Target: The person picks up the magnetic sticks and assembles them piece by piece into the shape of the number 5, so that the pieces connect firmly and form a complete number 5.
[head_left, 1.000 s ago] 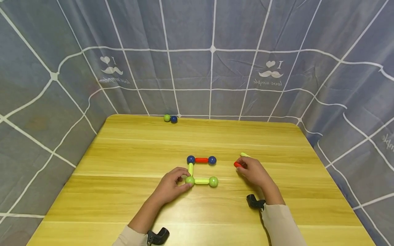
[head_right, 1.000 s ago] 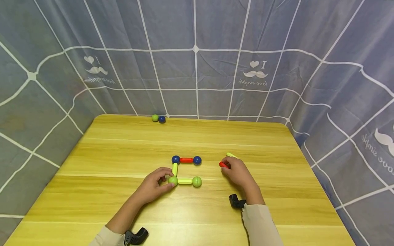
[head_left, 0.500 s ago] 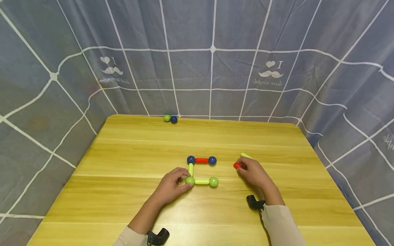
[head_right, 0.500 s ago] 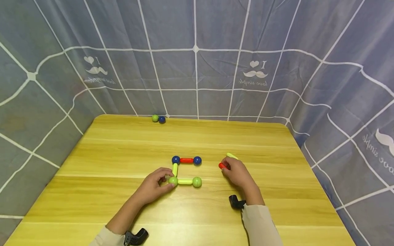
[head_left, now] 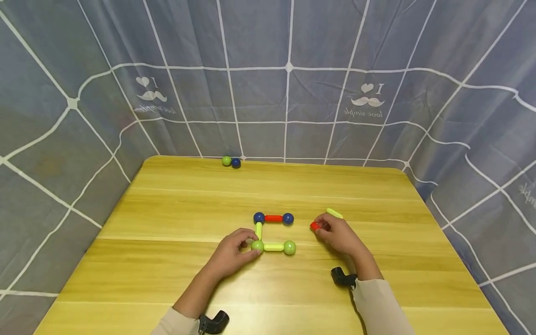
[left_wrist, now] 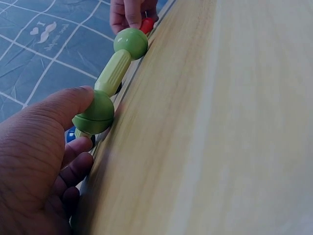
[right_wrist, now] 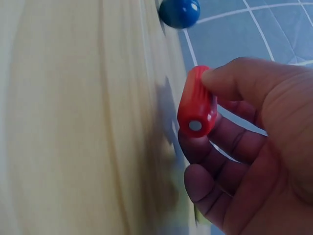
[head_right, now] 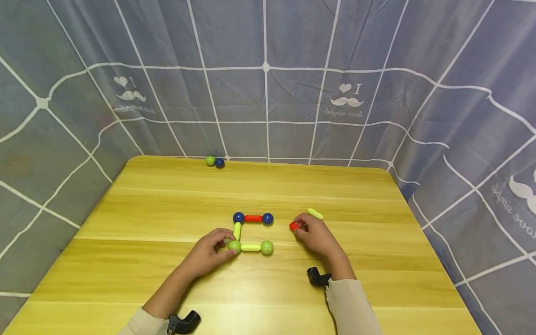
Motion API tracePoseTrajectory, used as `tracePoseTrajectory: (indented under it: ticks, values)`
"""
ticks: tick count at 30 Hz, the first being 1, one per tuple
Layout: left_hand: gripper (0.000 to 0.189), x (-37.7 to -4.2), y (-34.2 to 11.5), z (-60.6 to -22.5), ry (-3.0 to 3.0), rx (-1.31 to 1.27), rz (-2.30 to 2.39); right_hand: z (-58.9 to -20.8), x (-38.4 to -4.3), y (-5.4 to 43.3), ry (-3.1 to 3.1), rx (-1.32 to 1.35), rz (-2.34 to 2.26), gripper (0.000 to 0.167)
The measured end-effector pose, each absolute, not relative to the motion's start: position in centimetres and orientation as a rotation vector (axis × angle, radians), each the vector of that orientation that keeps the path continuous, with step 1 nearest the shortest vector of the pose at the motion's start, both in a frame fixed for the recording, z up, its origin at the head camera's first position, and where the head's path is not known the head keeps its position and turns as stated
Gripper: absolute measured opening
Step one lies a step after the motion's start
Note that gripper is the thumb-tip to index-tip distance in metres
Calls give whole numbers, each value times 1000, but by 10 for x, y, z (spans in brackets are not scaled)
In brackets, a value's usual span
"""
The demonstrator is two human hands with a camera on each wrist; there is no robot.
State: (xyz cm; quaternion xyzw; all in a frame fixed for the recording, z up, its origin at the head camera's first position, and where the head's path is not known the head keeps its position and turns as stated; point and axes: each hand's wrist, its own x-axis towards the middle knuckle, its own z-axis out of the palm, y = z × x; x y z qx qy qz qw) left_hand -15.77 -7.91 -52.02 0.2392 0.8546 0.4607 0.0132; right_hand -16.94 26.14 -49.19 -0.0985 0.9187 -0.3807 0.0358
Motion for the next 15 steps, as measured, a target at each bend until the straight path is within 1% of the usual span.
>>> tracePoseTrajectory:
  ticks: [5,15]
  values:
    - [21,-158,-79,-522,2679,752,1429,-494,-170,253,2736,-273,-1307,17]
    - [21,-157,-79,-520,2676,767,1426,-498,-172,242,2610,-194,-1477,15]
